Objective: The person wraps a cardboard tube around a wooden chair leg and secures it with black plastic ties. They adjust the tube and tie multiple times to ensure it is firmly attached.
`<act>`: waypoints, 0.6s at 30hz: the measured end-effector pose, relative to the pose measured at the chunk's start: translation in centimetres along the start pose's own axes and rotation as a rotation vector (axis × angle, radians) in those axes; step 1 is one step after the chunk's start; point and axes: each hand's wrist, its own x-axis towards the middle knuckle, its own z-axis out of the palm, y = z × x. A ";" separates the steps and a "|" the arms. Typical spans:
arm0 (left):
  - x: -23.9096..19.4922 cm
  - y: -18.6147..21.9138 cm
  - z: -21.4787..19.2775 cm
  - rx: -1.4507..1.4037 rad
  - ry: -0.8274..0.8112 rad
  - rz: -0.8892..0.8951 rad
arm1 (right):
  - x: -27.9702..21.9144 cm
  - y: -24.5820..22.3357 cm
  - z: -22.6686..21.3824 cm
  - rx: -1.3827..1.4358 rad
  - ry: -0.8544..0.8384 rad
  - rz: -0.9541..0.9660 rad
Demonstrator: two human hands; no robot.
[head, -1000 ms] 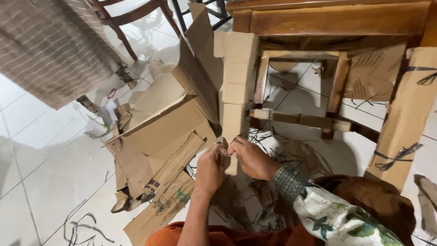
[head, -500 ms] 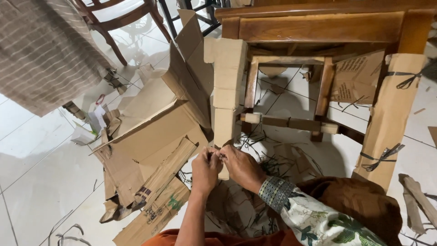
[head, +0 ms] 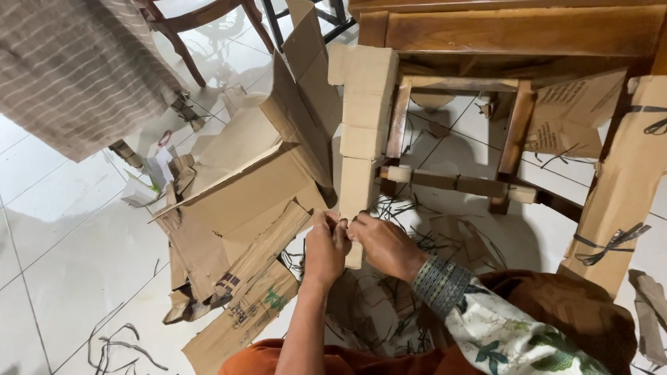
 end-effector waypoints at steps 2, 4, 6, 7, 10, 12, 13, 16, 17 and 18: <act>-0.1 -0.3 -0.2 -0.053 -0.005 0.012 | 0.2 1.1 0.6 0.147 -0.012 0.056; -0.5 -0.2 -0.6 -0.083 0.003 0.016 | 0.3 0.8 0.0 0.152 -0.023 0.054; -1.0 -0.2 -1.0 -0.111 0.011 0.023 | 0.5 0.6 -0.5 0.156 -0.032 0.052; -1.2 -0.4 -1.2 -0.106 -0.006 0.009 | 0.5 0.6 -0.7 0.172 -0.044 0.052; -1.9 -0.3 -1.2 -0.040 -0.071 0.038 | 0.7 0.9 0.1 0.210 -0.064 0.068; -2.2 0.0 -1.2 0.020 -0.114 0.080 | 0.8 0.9 0.5 0.231 -0.073 0.080; -2.3 0.2 -1.1 0.121 -0.094 0.128 | 0.9 0.8 0.3 0.238 -0.085 0.104; -2.3 -0.1 -0.2 0.282 -0.051 0.196 | 1.0 0.6 0.2 0.246 -0.083 0.143; -2.3 -0.3 0.1 0.342 -0.031 0.212 | 0.9 0.6 0.2 0.252 -0.073 0.158; -2.3 -0.6 0.4 0.342 -0.031 0.212 | 0.8 0.8 0.6 0.252 -0.073 0.158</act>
